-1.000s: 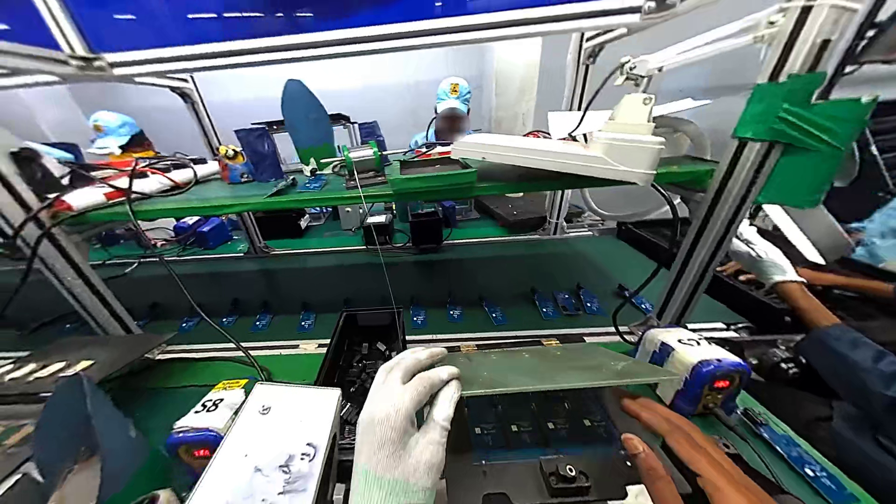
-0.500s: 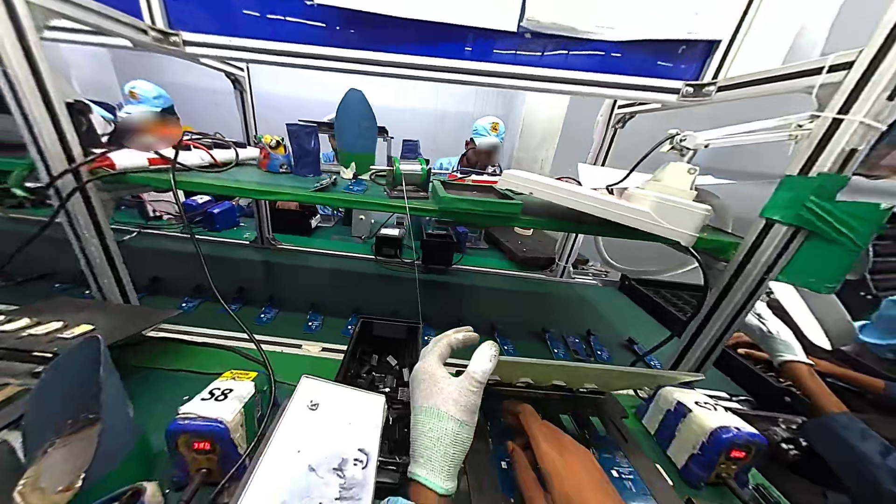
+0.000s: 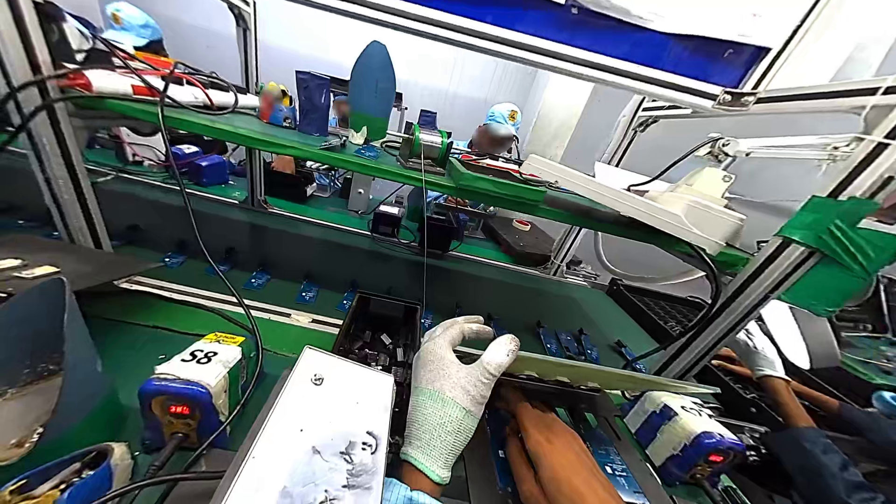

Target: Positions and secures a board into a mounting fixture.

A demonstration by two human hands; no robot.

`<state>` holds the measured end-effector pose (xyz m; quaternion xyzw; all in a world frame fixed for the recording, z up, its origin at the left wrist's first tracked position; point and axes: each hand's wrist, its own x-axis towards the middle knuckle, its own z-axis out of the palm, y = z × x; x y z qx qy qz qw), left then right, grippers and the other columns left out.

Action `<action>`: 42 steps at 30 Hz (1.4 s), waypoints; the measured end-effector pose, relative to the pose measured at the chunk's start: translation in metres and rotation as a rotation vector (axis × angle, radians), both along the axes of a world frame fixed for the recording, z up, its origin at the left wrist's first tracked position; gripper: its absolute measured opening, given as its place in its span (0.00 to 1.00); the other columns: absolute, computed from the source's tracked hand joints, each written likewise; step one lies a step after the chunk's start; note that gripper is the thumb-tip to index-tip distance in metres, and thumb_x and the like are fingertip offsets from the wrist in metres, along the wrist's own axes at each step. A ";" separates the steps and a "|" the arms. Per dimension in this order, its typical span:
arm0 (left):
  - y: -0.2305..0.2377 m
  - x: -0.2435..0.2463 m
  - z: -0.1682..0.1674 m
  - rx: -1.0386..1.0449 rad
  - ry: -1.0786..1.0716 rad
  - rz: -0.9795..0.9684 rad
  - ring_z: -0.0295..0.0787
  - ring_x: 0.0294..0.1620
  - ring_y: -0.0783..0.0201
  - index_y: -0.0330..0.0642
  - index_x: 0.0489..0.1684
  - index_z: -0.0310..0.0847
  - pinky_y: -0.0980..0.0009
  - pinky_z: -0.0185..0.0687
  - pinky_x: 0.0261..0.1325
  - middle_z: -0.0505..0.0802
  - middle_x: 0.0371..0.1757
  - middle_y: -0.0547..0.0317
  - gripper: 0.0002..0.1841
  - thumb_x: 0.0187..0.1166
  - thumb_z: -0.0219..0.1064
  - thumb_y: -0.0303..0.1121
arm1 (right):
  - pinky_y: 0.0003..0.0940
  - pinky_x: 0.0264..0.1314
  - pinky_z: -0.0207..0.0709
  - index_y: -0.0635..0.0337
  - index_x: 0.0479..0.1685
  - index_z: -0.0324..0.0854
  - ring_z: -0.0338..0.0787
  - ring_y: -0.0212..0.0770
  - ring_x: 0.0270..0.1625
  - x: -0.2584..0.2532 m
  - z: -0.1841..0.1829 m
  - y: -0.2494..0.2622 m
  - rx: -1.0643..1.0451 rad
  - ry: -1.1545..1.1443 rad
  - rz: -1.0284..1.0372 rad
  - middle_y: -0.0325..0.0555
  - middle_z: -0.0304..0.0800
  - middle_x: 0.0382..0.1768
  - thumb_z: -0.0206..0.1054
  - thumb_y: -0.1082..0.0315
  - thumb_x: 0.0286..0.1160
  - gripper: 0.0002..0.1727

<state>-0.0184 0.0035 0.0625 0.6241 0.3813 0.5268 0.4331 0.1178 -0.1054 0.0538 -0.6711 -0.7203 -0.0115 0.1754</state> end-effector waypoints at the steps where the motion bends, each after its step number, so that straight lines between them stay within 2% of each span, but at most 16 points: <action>1: 0.000 -0.001 0.001 -0.005 0.004 0.000 0.87 0.68 0.72 0.62 0.41 0.97 0.63 0.85 0.69 0.94 0.59 0.77 0.20 0.65 0.73 0.63 | 0.57 0.63 0.83 0.71 0.74 0.76 0.93 0.58 0.57 0.001 0.000 0.000 0.004 0.004 0.000 0.58 0.94 0.54 0.57 0.69 0.78 0.26; 4: 0.000 -0.002 0.002 -0.015 0.015 0.000 0.87 0.67 0.72 0.62 0.40 0.97 0.62 0.84 0.69 0.94 0.58 0.77 0.20 0.64 0.74 0.63 | 0.55 0.65 0.83 0.69 0.74 0.76 0.94 0.54 0.58 0.005 -0.001 0.002 -0.008 0.047 -0.006 0.55 0.94 0.57 0.56 0.66 0.80 0.25; 10: 0.001 -0.001 0.000 0.028 0.018 0.020 0.86 0.67 0.74 0.62 0.40 0.97 0.64 0.84 0.70 0.95 0.57 0.76 0.20 0.66 0.73 0.63 | 0.49 0.57 0.87 0.65 0.72 0.79 0.95 0.44 0.48 0.013 -0.006 0.005 -0.027 0.120 -0.021 0.46 0.96 0.50 0.59 0.61 0.79 0.26; 18: 0.000 -0.002 0.000 0.010 0.009 0.017 0.86 0.67 0.73 0.63 0.39 0.97 0.64 0.84 0.68 0.94 0.57 0.77 0.19 0.65 0.74 0.64 | 0.45 0.52 0.88 0.60 0.75 0.78 0.95 0.38 0.45 0.016 -0.005 0.006 -0.059 0.172 -0.036 0.39 0.97 0.50 0.59 0.59 0.79 0.26; 22: 0.000 -0.001 0.001 -0.006 0.006 0.016 0.87 0.65 0.73 0.62 0.39 0.97 0.66 0.87 0.66 0.94 0.58 0.76 0.20 0.65 0.74 0.64 | 0.43 0.51 0.88 0.60 0.74 0.78 0.95 0.36 0.43 0.017 -0.006 0.006 -0.056 0.186 -0.036 0.38 0.97 0.49 0.59 0.59 0.79 0.26; 26: 0.000 -0.001 0.000 0.027 0.013 0.031 0.87 0.66 0.73 0.63 0.39 0.97 0.65 0.85 0.68 0.94 0.58 0.76 0.20 0.65 0.73 0.64 | 0.41 0.53 0.89 0.58 0.74 0.79 0.95 0.34 0.46 0.018 -0.007 0.006 -0.049 0.188 -0.045 0.36 0.97 0.52 0.59 0.58 0.80 0.25; 32: 0.000 -0.001 -0.001 0.026 0.017 0.039 0.87 0.66 0.73 0.63 0.39 0.97 0.65 0.84 0.69 0.94 0.58 0.77 0.21 0.64 0.73 0.65 | 0.40 0.52 0.89 0.57 0.71 0.81 0.95 0.33 0.45 0.019 -0.009 0.007 -0.036 0.203 -0.057 0.35 0.98 0.51 0.59 0.57 0.79 0.25; 34: 0.000 -0.001 -0.001 0.023 0.017 0.035 0.87 0.66 0.73 0.63 0.39 0.97 0.65 0.85 0.68 0.94 0.58 0.77 0.21 0.64 0.73 0.66 | 0.41 0.51 0.89 0.56 0.70 0.83 0.95 0.34 0.44 0.019 -0.010 0.006 -0.019 0.177 -0.041 0.37 0.98 0.49 0.59 0.57 0.79 0.24; 36: -0.001 -0.001 -0.001 0.017 0.011 0.031 0.86 0.67 0.72 0.63 0.38 0.97 0.64 0.85 0.68 0.94 0.59 0.77 0.21 0.64 0.73 0.65 | 0.46 0.49 0.88 0.57 0.67 0.86 0.94 0.38 0.40 0.018 -0.010 0.007 0.011 0.129 -0.015 0.39 0.96 0.40 0.60 0.59 0.78 0.22; 38: -0.002 -0.002 0.001 0.010 -0.002 0.026 0.86 0.67 0.72 0.63 0.38 0.97 0.63 0.85 0.69 0.94 0.59 0.77 0.20 0.65 0.73 0.66 | 0.50 0.48 0.87 0.57 0.65 0.88 0.94 0.43 0.38 0.016 -0.007 0.010 0.019 0.075 0.000 0.42 0.95 0.36 0.62 0.60 0.78 0.21; 40: -0.003 -0.003 0.002 0.008 -0.018 0.013 0.86 0.68 0.72 0.64 0.38 0.96 0.63 0.85 0.68 0.93 0.60 0.77 0.21 0.65 0.73 0.67 | 0.52 0.47 0.87 0.56 0.60 0.90 0.93 0.46 0.39 0.014 -0.004 0.017 0.000 0.033 -0.005 0.45 0.95 0.40 0.63 0.60 0.77 0.18; 42: -0.005 -0.004 0.004 0.002 -0.021 0.008 0.86 0.67 0.72 0.64 0.39 0.96 0.63 0.85 0.67 0.93 0.61 0.77 0.21 0.65 0.73 0.66 | 0.53 0.48 0.87 0.55 0.56 0.91 0.94 0.49 0.43 0.013 -0.001 0.025 -0.028 -0.018 -0.023 0.48 0.95 0.47 0.64 0.61 0.78 0.16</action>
